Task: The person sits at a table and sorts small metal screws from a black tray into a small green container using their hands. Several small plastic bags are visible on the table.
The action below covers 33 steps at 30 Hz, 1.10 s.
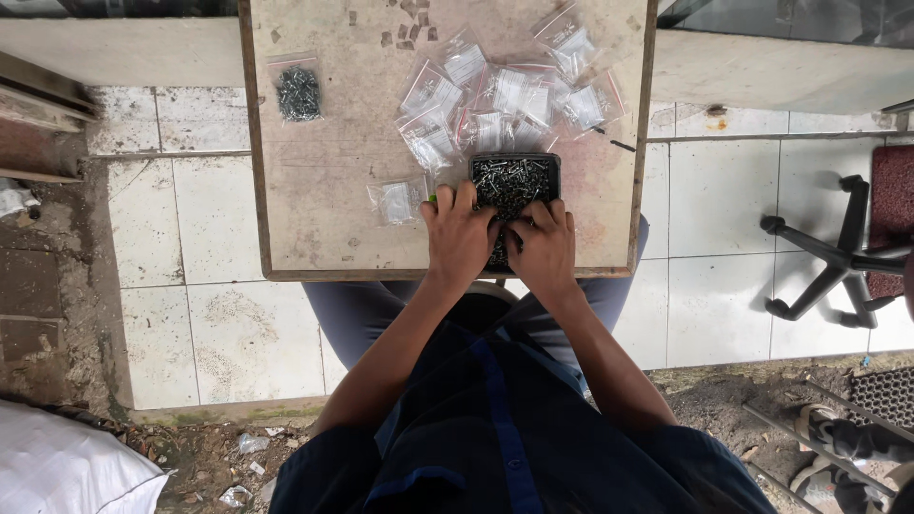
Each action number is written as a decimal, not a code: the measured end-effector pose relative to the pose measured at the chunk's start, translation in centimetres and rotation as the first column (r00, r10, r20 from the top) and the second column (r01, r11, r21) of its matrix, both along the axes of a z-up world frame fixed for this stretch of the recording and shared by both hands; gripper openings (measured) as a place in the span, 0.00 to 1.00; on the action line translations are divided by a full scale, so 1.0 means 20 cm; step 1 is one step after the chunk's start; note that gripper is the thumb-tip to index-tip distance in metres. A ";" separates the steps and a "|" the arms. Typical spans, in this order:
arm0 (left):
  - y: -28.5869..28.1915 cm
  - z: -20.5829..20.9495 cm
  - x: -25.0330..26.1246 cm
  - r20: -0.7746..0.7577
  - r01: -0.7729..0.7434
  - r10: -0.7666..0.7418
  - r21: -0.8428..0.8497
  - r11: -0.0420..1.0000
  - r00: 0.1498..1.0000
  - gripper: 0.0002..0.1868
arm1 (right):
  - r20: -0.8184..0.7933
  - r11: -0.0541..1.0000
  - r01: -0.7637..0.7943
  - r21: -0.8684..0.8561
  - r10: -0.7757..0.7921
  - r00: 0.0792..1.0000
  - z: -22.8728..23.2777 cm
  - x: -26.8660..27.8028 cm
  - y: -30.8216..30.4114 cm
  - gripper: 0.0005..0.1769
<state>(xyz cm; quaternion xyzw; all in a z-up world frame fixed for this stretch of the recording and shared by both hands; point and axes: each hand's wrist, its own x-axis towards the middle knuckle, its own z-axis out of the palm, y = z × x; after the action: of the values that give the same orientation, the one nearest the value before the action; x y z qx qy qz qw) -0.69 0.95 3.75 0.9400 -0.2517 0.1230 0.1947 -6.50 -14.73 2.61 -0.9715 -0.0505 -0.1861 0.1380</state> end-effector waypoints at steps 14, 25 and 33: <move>-0.07 -0.18 0.04 0.055 0.052 -0.053 0.017 0.998 0.997 0.17 | 0.054 0.724 -0.006 0.690 -0.043 0.998 0.19 -0.07 -0.13 0.10; -0.02 -0.06 0.06 -0.030 0.130 -0.136 -0.158 0.979 0.990 0.11 | 0.059 0.693 -0.026 0.721 -0.024 0.998 0.20 -0.10 -0.09 0.10; 0.08 -0.11 0.07 -0.097 0.068 -0.156 -0.597 0.799 0.983 0.06 | 0.031 0.603 -0.011 0.798 -0.022 0.999 0.25 -0.08 -0.06 0.09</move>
<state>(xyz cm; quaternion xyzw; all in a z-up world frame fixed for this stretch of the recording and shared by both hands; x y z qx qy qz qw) 0.76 2.63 1.63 0.8223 -0.2417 0.1168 0.5017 -8.09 -15.88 7.66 -0.8045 0.0382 -0.2078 0.5550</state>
